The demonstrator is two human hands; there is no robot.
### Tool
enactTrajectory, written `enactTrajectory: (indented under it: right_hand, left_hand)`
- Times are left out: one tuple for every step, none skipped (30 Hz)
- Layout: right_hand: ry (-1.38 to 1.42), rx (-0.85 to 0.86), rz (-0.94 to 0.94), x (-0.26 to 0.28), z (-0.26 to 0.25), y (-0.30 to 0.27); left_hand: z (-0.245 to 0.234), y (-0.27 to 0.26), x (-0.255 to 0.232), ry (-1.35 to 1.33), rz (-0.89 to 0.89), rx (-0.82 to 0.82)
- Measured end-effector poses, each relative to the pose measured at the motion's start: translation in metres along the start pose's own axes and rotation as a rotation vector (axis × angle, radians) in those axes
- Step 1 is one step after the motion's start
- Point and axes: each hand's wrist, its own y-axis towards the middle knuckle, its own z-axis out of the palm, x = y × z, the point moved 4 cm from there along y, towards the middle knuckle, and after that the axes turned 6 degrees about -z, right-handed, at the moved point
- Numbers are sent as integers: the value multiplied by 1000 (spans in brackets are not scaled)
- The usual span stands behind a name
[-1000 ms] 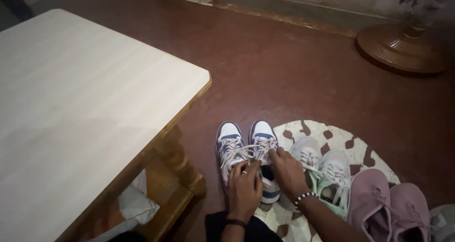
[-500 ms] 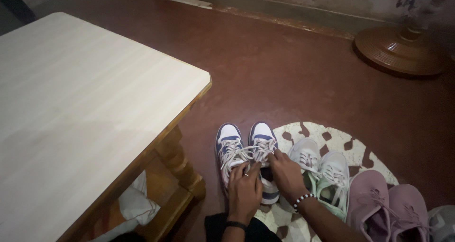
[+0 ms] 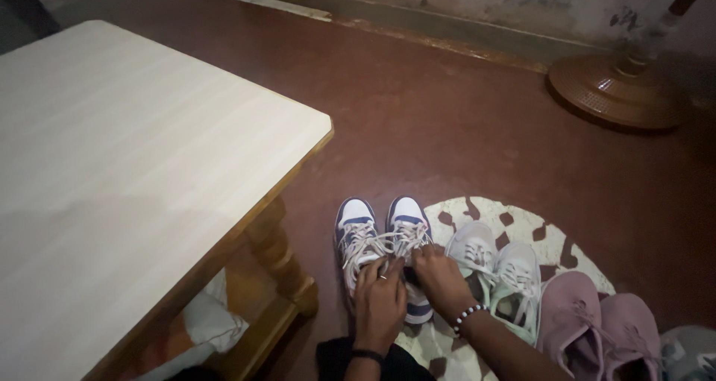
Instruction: The person laces a pink sneaker on a table, threading the laces through eyelets and tying a bow. They then move to the floor and arrange multiple pairs of shoes on a rug.
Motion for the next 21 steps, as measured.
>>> enactTrajectory:
  right_hand:
    - [-2,-13,-3,1,-1,0]
    - [47,-30,6,1,-2,1]
    - [96,-45,15,-1,-3,1]
    - [146,-59,24,-2,-3,1]
    - [146,-45,35,-4,-2,2]
    - [145,-30,45,-6,-1,3]
    - [143,-16,56,-9,1,5]
    - [114,-6,64,-10,3,6]
    - [85,3,71,-10,5,7]
    - [56,12,79,-10,6,8]
    - [50,19,84,-10,7,9]
    - [44,27,89,-11,7,10]
    - [39,37,93,-11,8,10]
    - [31,60,100,-12,9,12]
    - [24,85,107,-14,10,12]
    - [18,111,115,-15,12,12]
    - [32,82,93,-14,12,11]
    - [47,54,70,-13,13,10]
    - [59,24,49,-12,13,9]
    - [65,12,43,-12,14,8]
    - [69,-1,36,-11,15,7]
  left_hand:
    - [0,0,0,-3,-4,4]
    - [0,0,1,-7,-9,8]
    - [1,0,1,-10,-15,13]
    - [1,0,1,2,1,22]
    - [1,-1,1,14,16,31]
    - [2,-1,1,26,31,40]
    - [3,-1,1,29,34,35]
    - [3,-1,1,32,36,31]
    - [2,0,1,36,38,25]
    - [1,0,1,14,25,28]
    - [0,-1,1,-6,12,31]
    - [0,0,1,-26,-1,33]
    - [-1,0,0,-22,9,13]
    - [-2,0,-1,-18,19,-7]
    - [-3,-1,-2,-14,29,-25]
    - [-3,0,-1,-17,18,-12]
    - [-3,0,0,-19,5,2]
    - [-3,0,1,-21,-7,15]
    - [-4,0,1,-22,13,10]
    - [-5,0,1,-23,33,4]
    - [-4,-1,0,-25,54,-2]
